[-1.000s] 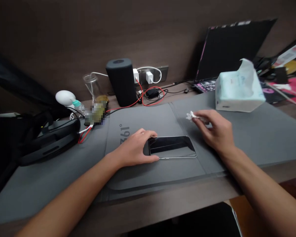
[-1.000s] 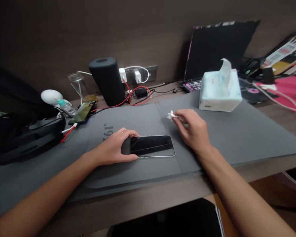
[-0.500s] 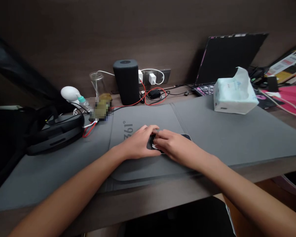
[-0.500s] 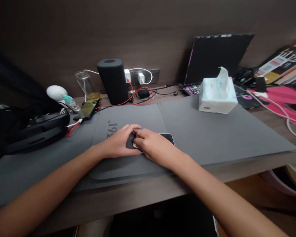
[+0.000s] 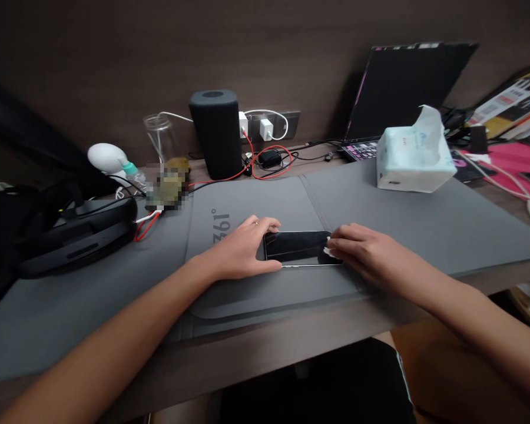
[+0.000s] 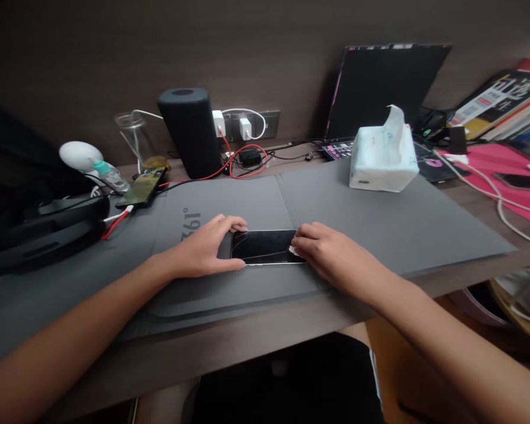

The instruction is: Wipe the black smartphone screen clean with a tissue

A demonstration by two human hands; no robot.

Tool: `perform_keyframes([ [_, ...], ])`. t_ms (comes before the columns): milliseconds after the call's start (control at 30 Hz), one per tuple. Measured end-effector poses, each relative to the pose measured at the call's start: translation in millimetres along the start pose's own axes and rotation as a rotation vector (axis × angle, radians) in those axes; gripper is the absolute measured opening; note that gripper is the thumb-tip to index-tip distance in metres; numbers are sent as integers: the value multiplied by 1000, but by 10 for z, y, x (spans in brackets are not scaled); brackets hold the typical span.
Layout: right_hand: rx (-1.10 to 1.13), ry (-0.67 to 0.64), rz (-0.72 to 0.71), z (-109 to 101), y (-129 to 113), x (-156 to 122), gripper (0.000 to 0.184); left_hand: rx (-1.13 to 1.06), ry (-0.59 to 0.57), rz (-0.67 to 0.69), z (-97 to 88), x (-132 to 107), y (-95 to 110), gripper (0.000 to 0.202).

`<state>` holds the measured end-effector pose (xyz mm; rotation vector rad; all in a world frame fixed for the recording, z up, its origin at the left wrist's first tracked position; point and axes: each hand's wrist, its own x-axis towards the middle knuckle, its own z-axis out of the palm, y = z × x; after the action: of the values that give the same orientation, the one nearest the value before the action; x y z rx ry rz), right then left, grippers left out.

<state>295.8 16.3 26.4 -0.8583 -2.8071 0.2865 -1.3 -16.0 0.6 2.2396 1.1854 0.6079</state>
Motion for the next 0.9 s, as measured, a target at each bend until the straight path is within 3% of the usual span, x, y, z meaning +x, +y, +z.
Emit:
perform_keyframes([
  [133,-38,-19,4,58,-141,184,28,6,-2,-1,3,4,4,55],
  [333,-136,-52,-142,212,-453,695,23,42,2,7,5,0,2,56],
  [400,-145,-74,-148,174,-397,653,24,39,-10,-3,3,-5,7,58],
  [567,-190,-109,-50,-55,-3,181,30,41,-19,-6,-7,-7,23,59],
  [633,-241,-130,-40,-112,53,114,29,52,-17,-9,-11,-5,24,57],
  [767,-298,-189,-114,-45,-189,401,20,70,-14,-8,-9,-4,16,58],
  [900,-245,-168,-234,74,-439,746,12,96,-23,5,-3,-5,7,59],
])
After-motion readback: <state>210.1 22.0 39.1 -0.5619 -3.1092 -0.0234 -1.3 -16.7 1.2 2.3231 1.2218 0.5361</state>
